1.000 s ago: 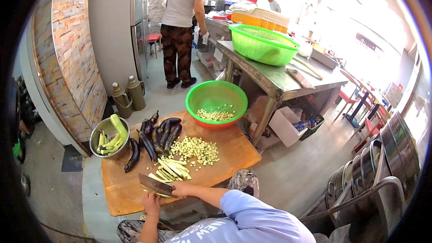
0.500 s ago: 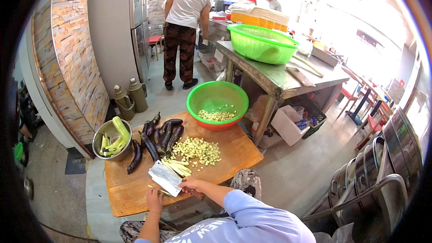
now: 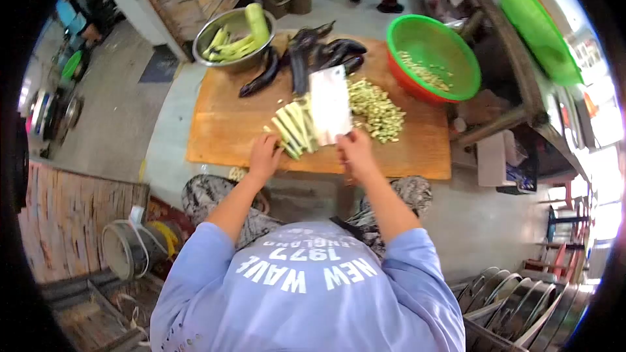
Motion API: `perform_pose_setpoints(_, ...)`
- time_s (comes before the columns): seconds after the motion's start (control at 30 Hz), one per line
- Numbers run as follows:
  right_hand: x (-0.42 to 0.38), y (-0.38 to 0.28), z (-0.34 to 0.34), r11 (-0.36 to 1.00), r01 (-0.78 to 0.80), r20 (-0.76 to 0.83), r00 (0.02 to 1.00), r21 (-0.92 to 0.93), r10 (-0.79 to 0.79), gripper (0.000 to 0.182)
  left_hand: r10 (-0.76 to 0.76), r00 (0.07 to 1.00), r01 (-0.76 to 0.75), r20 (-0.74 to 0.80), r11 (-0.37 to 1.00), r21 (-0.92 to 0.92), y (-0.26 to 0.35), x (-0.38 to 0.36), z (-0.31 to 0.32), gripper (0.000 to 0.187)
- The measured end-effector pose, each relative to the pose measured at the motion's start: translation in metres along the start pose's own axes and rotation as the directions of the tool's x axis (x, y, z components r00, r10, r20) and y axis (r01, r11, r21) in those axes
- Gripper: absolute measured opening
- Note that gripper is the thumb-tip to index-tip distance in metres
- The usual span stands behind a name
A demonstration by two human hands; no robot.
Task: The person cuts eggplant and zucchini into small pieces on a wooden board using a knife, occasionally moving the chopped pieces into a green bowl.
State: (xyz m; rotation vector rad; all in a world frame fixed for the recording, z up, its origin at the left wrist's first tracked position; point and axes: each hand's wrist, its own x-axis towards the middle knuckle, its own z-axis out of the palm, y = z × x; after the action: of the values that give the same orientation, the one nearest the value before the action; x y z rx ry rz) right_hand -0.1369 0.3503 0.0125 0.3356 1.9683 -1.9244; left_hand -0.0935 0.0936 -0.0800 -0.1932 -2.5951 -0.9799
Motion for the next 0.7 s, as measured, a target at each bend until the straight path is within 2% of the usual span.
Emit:
perform_pose_setpoints(0.03, -0.006, -0.015, -0.002, 1.000, 0.004, -0.038, 0.999, -0.027, -0.005, 0.013, -0.002, 1.000, 0.003, -0.028, 0.999, 0.039, -0.003, -0.001, 0.002, 0.029)
perform_pose_setpoints(0.1, -0.005, -0.022, -0.026, 0.982, 0.128, 0.018, 0.992, -0.139, -0.127, 0.011, -0.208, 0.978, 0.209, 0.020, 0.978, 0.000, 0.009, -0.001, 0.004, 0.042)
perform_pose_setpoints(0.13, -0.001, -0.021, -0.041, 0.931, 0.187, 0.026, 0.982, -0.313, -0.189, 0.012, -0.258, 0.963, 0.253, -0.074, 0.964, -0.079, 0.009, 0.000, 0.015, 0.047)
perform_pose_setpoints(0.2, 0.001, -0.021, -0.063, 0.732, 0.298, 0.068, 0.943, -0.613, -0.327, 0.014, -0.372, 0.897, 0.314, -0.240, 0.916, -0.248, 0.015, 0.002, 0.030, 0.056)
perform_pose_setpoints(0.27, -0.003, -0.020, -0.075, 0.429, 0.374, 0.160, 0.875, -0.822, -0.457, 0.015, -0.598, 0.778, 0.502, -0.195, 0.777, -0.380, 0.025, 0.009, 0.035, 0.062)
perform_pose_setpoints(0.33, -0.012, -0.017, -0.076, 0.357, 0.328, 0.150, 0.884, -0.875, -0.443, 0.015, -0.755, 0.644, 0.624, -0.123, 0.611, -0.487, 0.038, 0.022, 0.033, 0.070)
perform_pose_setpoints(0.43, -0.011, -0.002, -0.081, 0.252, 0.255, 0.131, 0.897, -0.933, -0.423, 0.018, -0.850, 0.526, 0.728, 0.002, 0.449, -0.518, 0.061, 0.047, 0.034, 0.080)
perform_pose_setpoints(0.47, -0.008, 0.004, -0.083, 0.220, 0.230, 0.122, 0.901, -0.948, -0.417, 0.020, -0.849, 0.524, 0.771, 0.070, 0.437, -0.463, 0.061, 0.054, 0.042, 0.091)
perform_pose_setpoints(0.57, -0.010, 0.012, -0.072, 0.223, 0.229, 0.145, 0.930, -0.948, -0.338, 0.026, -0.850, 0.517, 0.845, 0.098, 0.489, -0.216, 0.091, 0.079, 0.042, 0.100)
perform_pose_setpoints(0.6, -0.015, 0.015, -0.063, 0.215, 0.229, 0.166, 0.946, -0.949, -0.279, 0.027, -0.846, 0.532, 0.835, 0.040, 0.515, -0.195, 0.086, 0.084, 0.059, 0.108)
perform_pose_setpoints(0.67, -0.030, 0.021, -0.037, 0.197, 0.234, 0.204, 0.966, -0.952, -0.159, 0.030, -0.801, 0.597, 0.801, 0.044, 0.592, -0.092, 0.085, 0.098, 0.069, 0.110)
perform_pose_setpoints(0.7, -0.032, 0.033, -0.023, 0.283, 0.264, 0.209, 0.955, -0.922, -0.210, 0.031, -0.777, 0.628, 0.778, 0.047, 0.627, -0.040, 0.084, 0.103, 0.074, 0.111)
